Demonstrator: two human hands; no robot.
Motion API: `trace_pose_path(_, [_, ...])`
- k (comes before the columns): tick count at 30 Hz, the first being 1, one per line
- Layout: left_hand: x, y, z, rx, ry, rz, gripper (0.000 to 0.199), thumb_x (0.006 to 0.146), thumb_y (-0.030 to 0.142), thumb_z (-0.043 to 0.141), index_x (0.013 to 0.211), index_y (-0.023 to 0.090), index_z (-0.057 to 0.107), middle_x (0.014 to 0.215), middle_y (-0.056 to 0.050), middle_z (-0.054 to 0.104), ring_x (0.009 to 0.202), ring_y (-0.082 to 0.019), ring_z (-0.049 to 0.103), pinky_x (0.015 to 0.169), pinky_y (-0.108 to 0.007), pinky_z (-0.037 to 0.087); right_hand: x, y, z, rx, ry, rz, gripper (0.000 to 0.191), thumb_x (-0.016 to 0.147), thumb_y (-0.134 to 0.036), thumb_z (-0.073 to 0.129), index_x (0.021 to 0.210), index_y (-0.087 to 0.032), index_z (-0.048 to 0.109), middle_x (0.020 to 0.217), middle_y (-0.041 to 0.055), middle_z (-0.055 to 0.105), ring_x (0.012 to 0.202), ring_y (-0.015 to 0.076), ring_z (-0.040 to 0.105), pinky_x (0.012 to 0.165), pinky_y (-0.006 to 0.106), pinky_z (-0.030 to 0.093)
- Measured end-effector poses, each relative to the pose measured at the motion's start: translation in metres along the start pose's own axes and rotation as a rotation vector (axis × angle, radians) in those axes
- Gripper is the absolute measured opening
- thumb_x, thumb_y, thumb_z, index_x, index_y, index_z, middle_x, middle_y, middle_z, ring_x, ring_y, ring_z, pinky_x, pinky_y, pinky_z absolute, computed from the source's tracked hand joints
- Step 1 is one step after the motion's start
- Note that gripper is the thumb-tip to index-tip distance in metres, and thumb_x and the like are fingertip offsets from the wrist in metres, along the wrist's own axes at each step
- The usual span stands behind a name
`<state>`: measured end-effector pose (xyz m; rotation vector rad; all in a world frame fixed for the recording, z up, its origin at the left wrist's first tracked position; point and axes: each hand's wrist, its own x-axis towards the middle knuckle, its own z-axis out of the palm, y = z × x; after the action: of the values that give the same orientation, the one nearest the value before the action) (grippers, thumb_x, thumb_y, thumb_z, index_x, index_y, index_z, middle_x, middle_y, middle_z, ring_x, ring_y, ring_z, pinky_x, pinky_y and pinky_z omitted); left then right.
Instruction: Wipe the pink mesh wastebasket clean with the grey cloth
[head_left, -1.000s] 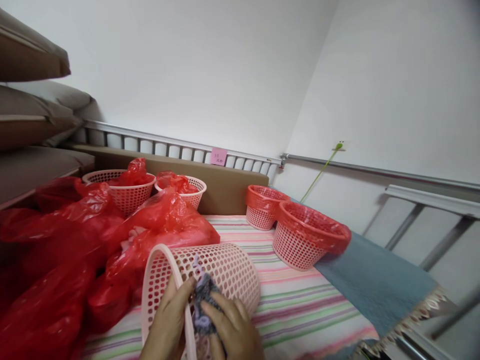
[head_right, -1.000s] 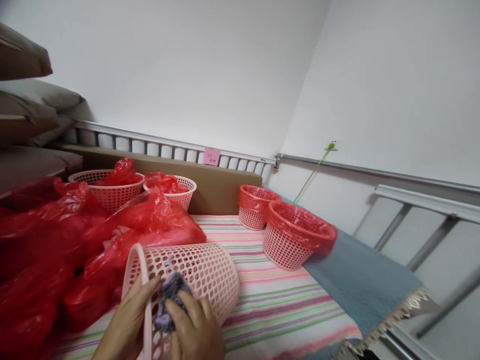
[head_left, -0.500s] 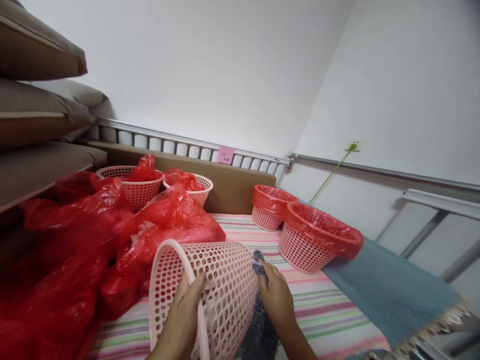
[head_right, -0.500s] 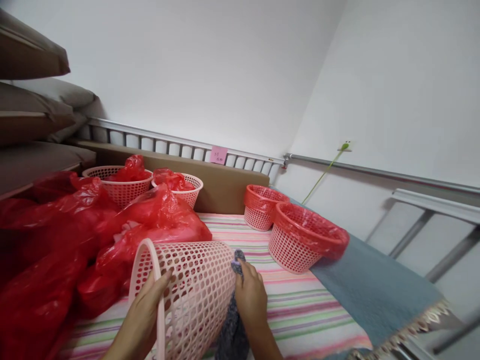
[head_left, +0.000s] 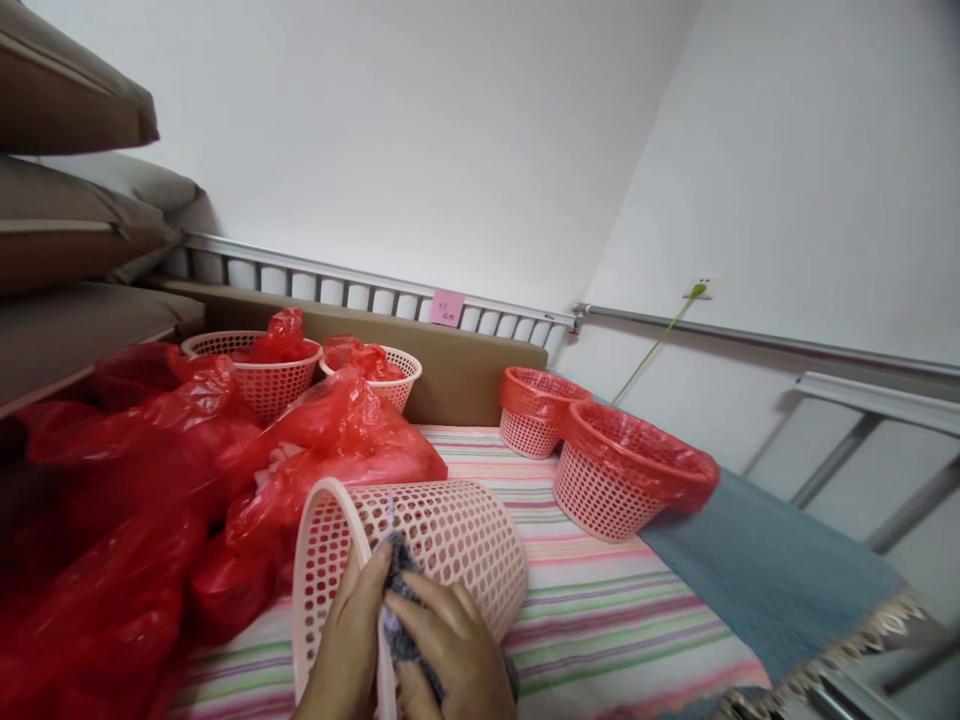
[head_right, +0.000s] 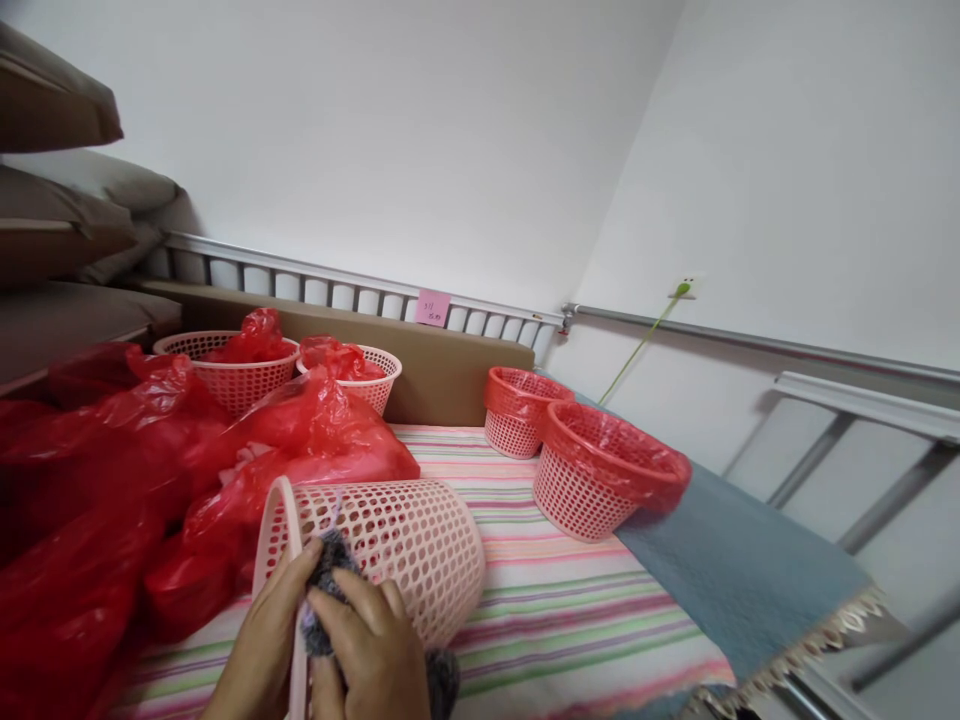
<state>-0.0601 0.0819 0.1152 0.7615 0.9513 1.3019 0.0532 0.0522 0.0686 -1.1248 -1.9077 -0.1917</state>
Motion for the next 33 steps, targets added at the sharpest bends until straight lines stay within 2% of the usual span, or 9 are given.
trace_pose_path(6, [0.007, -0.017, -0.01, 0.012, -0.048, -0.027, 0.033, 0.069, 0.044, 0.065, 0.091, 0.019, 0.063, 0.108, -0.003, 0.065, 0.116, -0.025, 0.051, 0.096, -0.03, 0.04, -0.008, 0.002, 0.012, -0.069, 0.199, -0.073, 0.043, 0.077, -0.022, 0.041, 0.116, -0.028, 0.058, 0.108, 0.0033, 0.063, 0.084, 0.0201, 0.057, 0.073, 0.034, 0.049])
trace_pose_path(9, [0.007, -0.022, -0.009, -0.063, -0.114, -0.081, 0.034, 0.07, 0.042, 0.067, 0.096, 0.021, 0.061, 0.104, -0.001, 0.069, 0.11, -0.022, 0.057, 0.084, -0.023, 0.047, -0.011, 0.007, 0.002, -0.154, 0.144, -0.047, 0.05, 0.072, -0.013, 0.043, 0.118, -0.029, 0.057, 0.113, 0.0023, 0.062, 0.089, 0.02, 0.057, 0.077, 0.033, 0.048])
trace_pose_path(12, [0.002, -0.019, -0.004, -0.181, -0.205, -0.112, 0.037, 0.076, 0.036, 0.064, 0.11, 0.023, 0.057, 0.108, -0.001, 0.07, 0.108, -0.021, 0.06, 0.088, -0.026, 0.047, -0.013, 0.02, -0.014, -0.27, 0.015, 0.026, 0.056, 0.071, -0.006, 0.043, 0.122, -0.028, 0.053, 0.119, 0.0022, 0.059, 0.1, 0.0193, 0.056, 0.086, 0.034, 0.047])
trace_pose_path(15, [-0.003, -0.015, 0.002, -0.236, -0.239, -0.11, 0.044, 0.079, 0.034, 0.06, 0.121, 0.028, 0.051, 0.119, -0.002, 0.065, 0.111, -0.023, 0.059, 0.1, -0.034, 0.041, -0.015, 0.049, -0.026, -0.377, -0.035, 0.108, 0.051, 0.077, -0.007, 0.042, 0.123, -0.025, 0.053, 0.12, 0.0034, 0.059, 0.108, 0.0187, 0.054, 0.091, 0.034, 0.045])
trace_pose_path(19, [-0.004, -0.013, 0.004, -0.225, -0.197, -0.168, 0.05, 0.079, 0.034, 0.059, 0.127, 0.031, 0.044, 0.131, -0.003, 0.056, 0.125, -0.026, 0.047, 0.112, -0.045, 0.024, -0.014, 0.103, -0.035, -0.504, -0.017, 0.335, 0.043, 0.081, -0.012, 0.039, 0.119, -0.021, 0.058, 0.118, 0.0056, 0.06, 0.109, 0.0203, 0.054, 0.094, 0.035, 0.043])
trace_pose_path(22, [-0.005, -0.013, 0.005, -0.202, -0.164, -0.175, 0.052, 0.077, 0.036, 0.06, 0.127, 0.027, 0.046, 0.129, -0.007, 0.058, 0.127, -0.03, 0.045, 0.112, -0.05, 0.022, -0.013, 0.137, -0.041, -0.554, -0.036, 0.531, 0.042, 0.081, -0.013, 0.038, 0.117, -0.016, 0.059, 0.115, 0.0087, 0.061, 0.105, 0.0217, 0.056, 0.092, 0.035, 0.043])
trace_pose_path(24, [-0.005, -0.013, 0.005, -0.176, -0.138, -0.157, 0.05, 0.076, 0.037, 0.061, 0.124, 0.025, 0.05, 0.123, -0.009, 0.062, 0.125, -0.03, 0.047, 0.112, -0.049, 0.024, -0.012, 0.149, -0.045, -0.538, -0.044, 0.584, 0.041, 0.081, -0.013, 0.037, 0.115, -0.014, 0.06, 0.11, 0.0094, 0.063, 0.102, 0.0209, 0.057, 0.091, 0.033, 0.044])
trace_pose_path(28, [-0.006, -0.015, 0.006, -0.149, -0.093, -0.094, 0.045, 0.075, 0.037, 0.061, 0.118, 0.022, 0.055, 0.118, -0.009, 0.066, 0.126, -0.028, 0.047, 0.113, -0.046, 0.023, -0.013, 0.146, -0.045, -0.482, -0.002, 0.524, 0.04, 0.081, -0.015, 0.038, 0.115, -0.015, 0.06, 0.11, 0.0093, 0.063, 0.104, 0.0213, 0.057, 0.091, 0.035, 0.044])
trace_pose_path(33, [-0.005, -0.019, 0.006, -0.106, -0.038, -0.065, 0.043, 0.074, 0.038, 0.062, 0.113, 0.021, 0.059, 0.116, -0.01, 0.067, 0.132, -0.028, 0.039, 0.115, -0.046, 0.016, -0.001, 0.112, -0.036, -0.378, 0.02, 0.422, 0.037, 0.081, -0.016, 0.044, 0.112, -0.021, 0.063, 0.11, 0.0061, 0.063, 0.103, 0.0204, 0.057, 0.09, 0.037, 0.046])
